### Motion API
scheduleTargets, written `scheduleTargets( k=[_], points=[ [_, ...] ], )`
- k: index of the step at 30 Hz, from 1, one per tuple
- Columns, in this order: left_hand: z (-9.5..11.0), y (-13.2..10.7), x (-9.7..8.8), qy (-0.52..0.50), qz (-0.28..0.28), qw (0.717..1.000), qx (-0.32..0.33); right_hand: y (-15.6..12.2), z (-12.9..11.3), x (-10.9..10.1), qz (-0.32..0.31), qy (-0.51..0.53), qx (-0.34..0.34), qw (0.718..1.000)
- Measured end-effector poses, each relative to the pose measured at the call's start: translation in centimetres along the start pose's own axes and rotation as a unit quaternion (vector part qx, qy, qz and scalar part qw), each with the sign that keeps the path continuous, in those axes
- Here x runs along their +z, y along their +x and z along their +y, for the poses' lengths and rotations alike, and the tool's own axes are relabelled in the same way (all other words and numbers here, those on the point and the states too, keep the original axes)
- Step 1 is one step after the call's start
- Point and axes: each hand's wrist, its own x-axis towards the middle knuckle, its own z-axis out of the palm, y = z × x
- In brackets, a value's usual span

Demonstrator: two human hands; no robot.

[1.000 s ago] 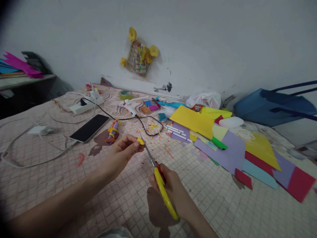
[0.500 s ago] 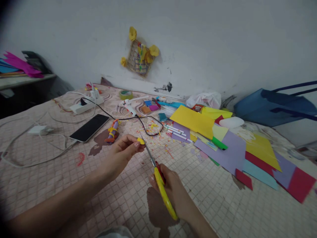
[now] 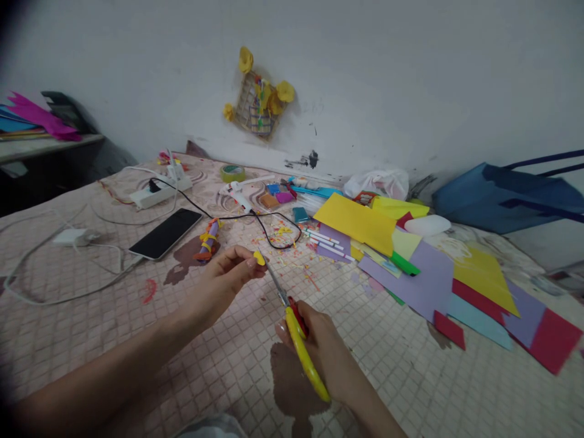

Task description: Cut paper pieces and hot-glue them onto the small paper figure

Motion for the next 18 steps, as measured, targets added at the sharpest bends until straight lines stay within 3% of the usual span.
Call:
scheduleTargets(
  k=[18],
  points=[
    [0.31,0.42,-0.6,0.018,-0.011,1.0,-0.018,0.03,0.13,-0.9,0.0,-0.088,-0.011,0.996]
  ],
)
